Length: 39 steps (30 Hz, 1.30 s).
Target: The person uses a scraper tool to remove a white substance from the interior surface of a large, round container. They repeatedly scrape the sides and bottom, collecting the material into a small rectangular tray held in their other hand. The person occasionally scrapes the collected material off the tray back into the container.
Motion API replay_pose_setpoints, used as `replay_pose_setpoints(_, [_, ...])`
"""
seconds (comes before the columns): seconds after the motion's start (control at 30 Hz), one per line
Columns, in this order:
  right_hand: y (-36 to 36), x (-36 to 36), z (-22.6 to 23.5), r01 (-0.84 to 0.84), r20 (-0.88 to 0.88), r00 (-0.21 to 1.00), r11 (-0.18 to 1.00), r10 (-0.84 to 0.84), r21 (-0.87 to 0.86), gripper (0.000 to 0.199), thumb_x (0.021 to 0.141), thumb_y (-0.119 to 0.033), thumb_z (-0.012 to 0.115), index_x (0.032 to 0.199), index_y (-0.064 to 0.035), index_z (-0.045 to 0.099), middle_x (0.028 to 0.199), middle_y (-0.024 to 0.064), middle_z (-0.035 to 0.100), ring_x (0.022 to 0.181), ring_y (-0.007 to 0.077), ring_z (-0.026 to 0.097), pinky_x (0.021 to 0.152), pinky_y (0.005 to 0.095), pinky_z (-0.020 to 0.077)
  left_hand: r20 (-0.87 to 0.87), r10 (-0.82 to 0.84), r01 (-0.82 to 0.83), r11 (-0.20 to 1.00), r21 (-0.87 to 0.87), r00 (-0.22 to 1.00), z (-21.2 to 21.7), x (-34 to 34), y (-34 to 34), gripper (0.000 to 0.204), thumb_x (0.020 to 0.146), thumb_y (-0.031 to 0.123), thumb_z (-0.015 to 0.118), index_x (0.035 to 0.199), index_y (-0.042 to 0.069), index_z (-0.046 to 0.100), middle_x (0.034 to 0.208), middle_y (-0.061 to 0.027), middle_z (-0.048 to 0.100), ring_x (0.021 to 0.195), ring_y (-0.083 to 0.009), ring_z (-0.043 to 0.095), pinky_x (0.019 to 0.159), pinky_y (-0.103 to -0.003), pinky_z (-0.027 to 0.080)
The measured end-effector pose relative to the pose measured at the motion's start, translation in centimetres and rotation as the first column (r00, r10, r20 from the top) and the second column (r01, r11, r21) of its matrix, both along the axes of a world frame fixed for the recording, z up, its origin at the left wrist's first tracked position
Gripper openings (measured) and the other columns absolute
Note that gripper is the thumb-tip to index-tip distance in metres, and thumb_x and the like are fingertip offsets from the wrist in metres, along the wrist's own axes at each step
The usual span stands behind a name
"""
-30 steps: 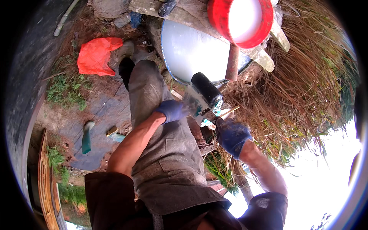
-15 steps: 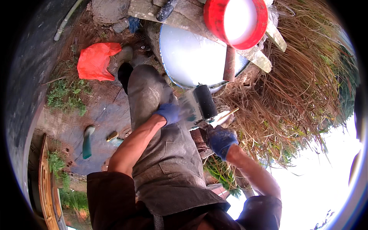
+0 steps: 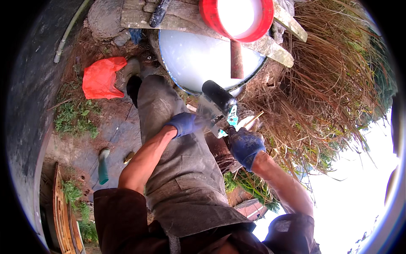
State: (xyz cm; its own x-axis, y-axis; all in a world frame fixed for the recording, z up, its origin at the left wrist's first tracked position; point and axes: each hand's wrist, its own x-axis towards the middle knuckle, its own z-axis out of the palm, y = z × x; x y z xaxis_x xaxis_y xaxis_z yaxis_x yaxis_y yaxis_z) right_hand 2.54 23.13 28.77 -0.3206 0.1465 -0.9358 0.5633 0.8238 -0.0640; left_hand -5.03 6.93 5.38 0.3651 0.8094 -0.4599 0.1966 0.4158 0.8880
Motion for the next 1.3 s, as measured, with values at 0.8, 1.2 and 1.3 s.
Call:
replay_pose_setpoints(0.8, [2.5, -3.2, -1.2, -0.054, -0.014, 0.999, 0.994, 0.053, -0.092, 0.017, 0.086, -0.011, 0.057, 0.098, -0.0026, 0.066, 0.082, 0.0182, 0.070, 0.080, 0.0341, 0.070, 0.069, 0.0459, 0.0553, 0.056, 0.069, -0.070, 0.997, 0.017, 0.996, -0.7, 0.4, -0.9, 0.051, 0.091, 0.050, 0.059, 0.099, 0.000, 0.064, 0.089, -0.0254, 0.069, 0.085, -0.0424, 0.068, 0.078, -0.050, 0.052])
replay_pose_setpoints(1.2, [2.0, -7.1, -4.7, -0.138, 0.195, 0.970, 0.990, 0.143, -0.037, 0.020, 0.095, -0.013, 0.050, 0.107, -0.0030, 0.063, 0.080, 0.0164, 0.070, 0.074, 0.0307, 0.071, 0.063, 0.0443, 0.0569, -0.017, 0.034, -0.033, 0.998, 0.062, 0.999, -2.1, 2.3, -1.4, 0.047, 0.093, 0.049, 0.058, 0.101, 0.003, 0.065, 0.091, -0.0252, 0.069, 0.083, -0.0401, 0.069, 0.074, -0.049, 0.053])
replay_pose_setpoints(1.3, [3.1, -6.6, -0.7, -0.162, 0.106, 0.980, 0.984, 0.169, -0.070, 0.021, 0.091, -0.014, 0.054, 0.106, -0.0026, 0.062, 0.080, 0.0164, 0.068, 0.075, 0.0309, 0.069, 0.061, 0.0454, 0.0545, 0.071, 0.093, -0.089, 0.995, -0.055, 0.993, -1.4, 2.0, -1.9, 0.048, 0.092, 0.050, 0.058, 0.101, 0.003, 0.065, 0.091, -0.0243, 0.070, 0.084, -0.0400, 0.069, 0.074, -0.049, 0.053])
